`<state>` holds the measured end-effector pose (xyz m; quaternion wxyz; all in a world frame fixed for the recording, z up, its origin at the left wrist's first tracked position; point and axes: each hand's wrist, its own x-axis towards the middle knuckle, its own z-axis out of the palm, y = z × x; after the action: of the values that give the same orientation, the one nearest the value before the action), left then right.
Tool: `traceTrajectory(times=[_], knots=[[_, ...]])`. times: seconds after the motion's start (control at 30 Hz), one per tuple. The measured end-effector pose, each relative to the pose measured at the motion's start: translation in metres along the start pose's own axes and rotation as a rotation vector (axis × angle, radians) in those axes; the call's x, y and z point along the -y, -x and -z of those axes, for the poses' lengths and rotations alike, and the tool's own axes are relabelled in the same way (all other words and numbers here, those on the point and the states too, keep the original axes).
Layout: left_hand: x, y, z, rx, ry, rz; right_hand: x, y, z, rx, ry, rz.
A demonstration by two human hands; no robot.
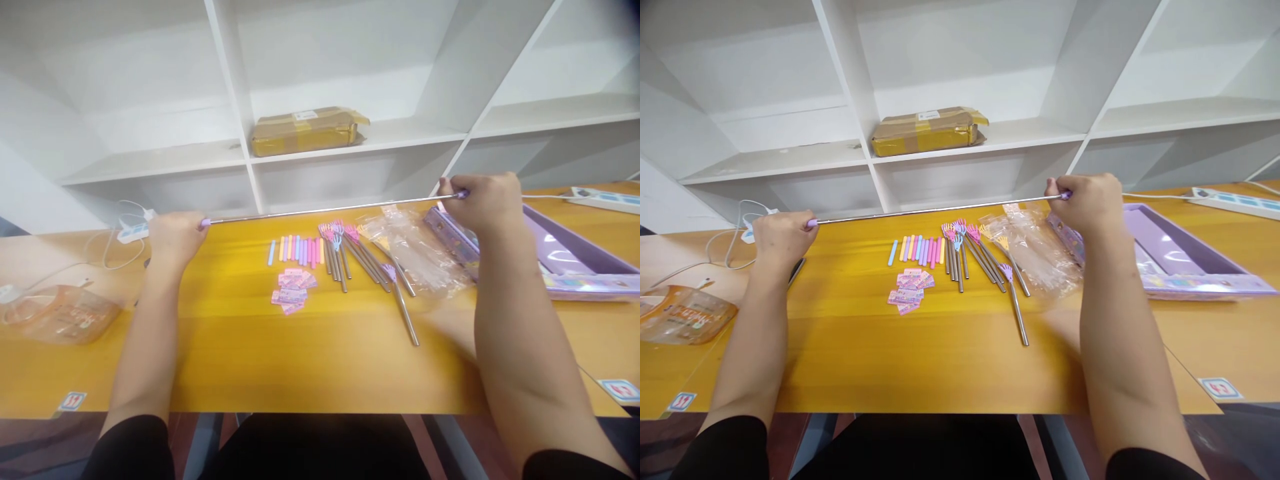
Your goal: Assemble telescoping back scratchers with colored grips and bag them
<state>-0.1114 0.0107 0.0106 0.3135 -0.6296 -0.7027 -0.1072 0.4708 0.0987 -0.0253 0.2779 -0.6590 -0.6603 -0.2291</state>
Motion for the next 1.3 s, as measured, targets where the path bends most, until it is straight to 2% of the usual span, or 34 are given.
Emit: traceTrajectory(times=[0.17,0.37,0.6,0.77,0.93,1.1,1.2,1.3], knots=[[-0.002,0.001,0.004,0.047,-0.021,-0.039,0.009,0.001,0.010,0.006,0.002,0.025],[-0.008,0.002,0.005,0.051,-0.025,-0.037,0.023,0.001,0.023,-0.002,-0.028,0.052],[-0.019,0.007,0.014,0.040,-0.017,-0.025,0.026,0.002,0.026,-0.028,-0.042,0.050],[-0.029,0.008,0.017,0.041,-0.037,-0.040,0.040,0.003,0.028,-0.037,-0.054,0.100],[-0.048,0.013,0.020,0.079,0.000,-0.063,0.078,0.012,0.022,0.014,-0.066,0.161],[-0.078,0.025,0.019,0.146,0.079,-0.080,0.128,0.032,0.011,0.129,-0.107,0.216],[-0.103,0.036,0.015,0.209,0.108,-0.129,0.151,0.044,0.015,0.219,-0.152,0.253],[-0.126,0.045,0.010,0.338,0.154,-0.172,0.168,0.053,0.026,0.316,-0.154,0.243]])
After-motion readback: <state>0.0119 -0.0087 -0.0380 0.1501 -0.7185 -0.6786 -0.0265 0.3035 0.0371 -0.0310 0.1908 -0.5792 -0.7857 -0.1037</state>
